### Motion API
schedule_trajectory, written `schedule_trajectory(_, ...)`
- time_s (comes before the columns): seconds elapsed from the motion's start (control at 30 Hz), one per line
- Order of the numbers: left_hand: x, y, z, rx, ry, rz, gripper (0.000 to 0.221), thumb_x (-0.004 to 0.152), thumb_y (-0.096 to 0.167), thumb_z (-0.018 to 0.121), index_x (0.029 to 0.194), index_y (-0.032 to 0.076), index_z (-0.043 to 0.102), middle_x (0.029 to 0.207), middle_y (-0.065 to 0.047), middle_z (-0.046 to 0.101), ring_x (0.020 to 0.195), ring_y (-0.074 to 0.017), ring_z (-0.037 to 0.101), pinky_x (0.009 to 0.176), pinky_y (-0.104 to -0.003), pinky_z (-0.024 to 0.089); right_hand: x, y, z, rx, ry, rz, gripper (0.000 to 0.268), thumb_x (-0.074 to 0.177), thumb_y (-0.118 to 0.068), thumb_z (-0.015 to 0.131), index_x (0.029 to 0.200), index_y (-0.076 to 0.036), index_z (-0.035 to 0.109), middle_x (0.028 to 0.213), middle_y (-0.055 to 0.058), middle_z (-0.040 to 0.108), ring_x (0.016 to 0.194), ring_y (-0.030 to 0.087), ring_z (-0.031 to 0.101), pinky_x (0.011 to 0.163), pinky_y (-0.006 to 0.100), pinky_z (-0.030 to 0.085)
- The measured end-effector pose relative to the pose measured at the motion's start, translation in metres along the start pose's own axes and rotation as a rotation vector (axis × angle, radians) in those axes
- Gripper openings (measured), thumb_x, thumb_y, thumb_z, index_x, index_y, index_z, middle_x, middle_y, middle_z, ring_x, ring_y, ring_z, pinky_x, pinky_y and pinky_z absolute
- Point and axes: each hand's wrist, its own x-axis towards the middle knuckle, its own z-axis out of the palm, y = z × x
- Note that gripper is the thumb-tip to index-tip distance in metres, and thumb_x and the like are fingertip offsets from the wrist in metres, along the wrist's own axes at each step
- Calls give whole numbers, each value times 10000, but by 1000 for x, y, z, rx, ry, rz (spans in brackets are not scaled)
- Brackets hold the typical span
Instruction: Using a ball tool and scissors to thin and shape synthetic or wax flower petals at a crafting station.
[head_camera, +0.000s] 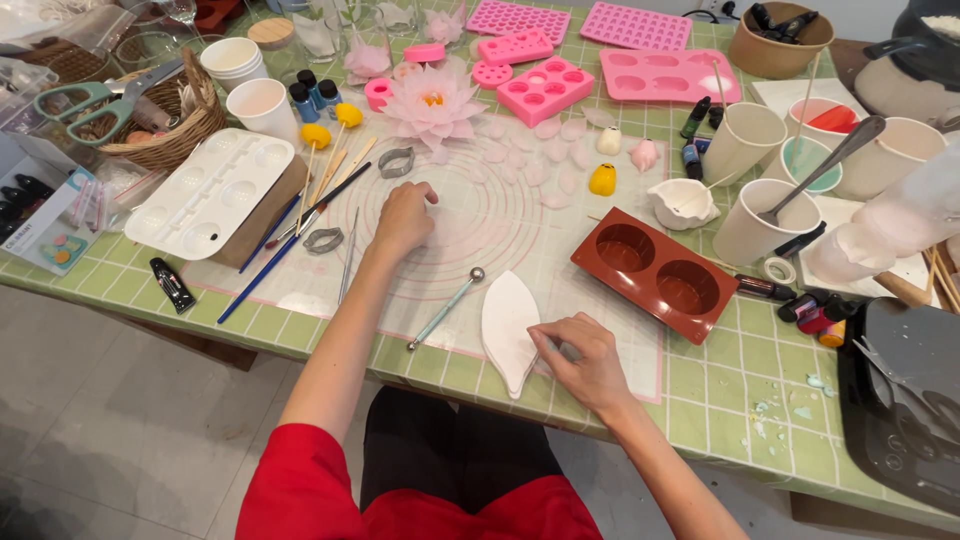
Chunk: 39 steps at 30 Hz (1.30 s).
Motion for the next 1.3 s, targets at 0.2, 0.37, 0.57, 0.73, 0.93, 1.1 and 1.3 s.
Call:
schedule_trajectory(0.2, 11, -4, 10, 35, 22, -44, 298, 724, -48, 697, 1011, 33, 694, 1111, -211, 670, 1095, -386, 627, 929, -465, 507, -2, 2, 1, 0, 9, 15, 90, 842, -90, 793, 908, -28, 793, 771, 77, 760, 654, 196, 628, 611, 332, 495)
schedule_trajectory(0.37, 24, -12, 17, 38, -31, -99, 270, 761, 1, 683, 1027, 45, 681, 1091, -189, 691, 1102, -377, 622, 935, -462, 500, 0, 1, 0, 2, 9, 23, 92, 846, -93, 793, 908, -25, 792, 764, 78, 759, 651, 199, 623, 607, 331, 489)
schedule_trajectory(0.57, 33, -11, 9, -63, -144, -300, 183, 859, 145, 671, 1036, 117, 707, 1129, -119, 721, 1102, -322, 617, 930, -461, 455, 1, 0, -1, 15, 15, 18, 95, 850, -91, 788, 917, -24, 792, 774, 79, 761, 656, 200, 622, 610, 329, 484)
schedule_trajectory(0.73, 23, -12, 8, -195, -124, -301, 158, 804, 172, 773, 932, 88, 734, 1003, -144, 752, 964, -285, 725, 858, -397, 560, -1, 2, 0, 16, 8, 23, 97, 852, -92, 789, 921, -25, 795, 770, 79, 760, 655, 202, 622, 612, 332, 485)
schedule_trajectory(0.93, 34, -23, 22, -67, 38, -189, 108, 712, 58, 788, 819, 69, 787, 885, -166, 767, 898, -312, 735, 812, -406, 565, -2, 7, 0, 15, 12, 34, 102, 854, -84, 773, 937, -30, 796, 790, 81, 766, 676, 204, 640, 623, 330, 500)
schedule_trajectory(1.1, 15, 20, -27, -68, -51, -108, 121, 753, 90, 783, 868, 90, 819, 882, -170, 774, 853, -293, 748, 791, -387, 574, -3, 9, 1, 22, 4, 21, 114, 860, -80, 761, 959, -38, 798, 813, 79, 769, 711, 205, 656, 641, 326, 513)
schedule_trajectory(1.3, 1, 71, -56, -66, -83, -18, 73, 781, 79, 760, 833, 72, 811, 866, -157, 772, 849, -281, 743, 758, -412, 564, -3, 5, 0, 20, -5, 57, 109, 894, -114, 750, 962, -52, 808, 820, 76, 783, 702, 199, 651, 622, 322, 509)
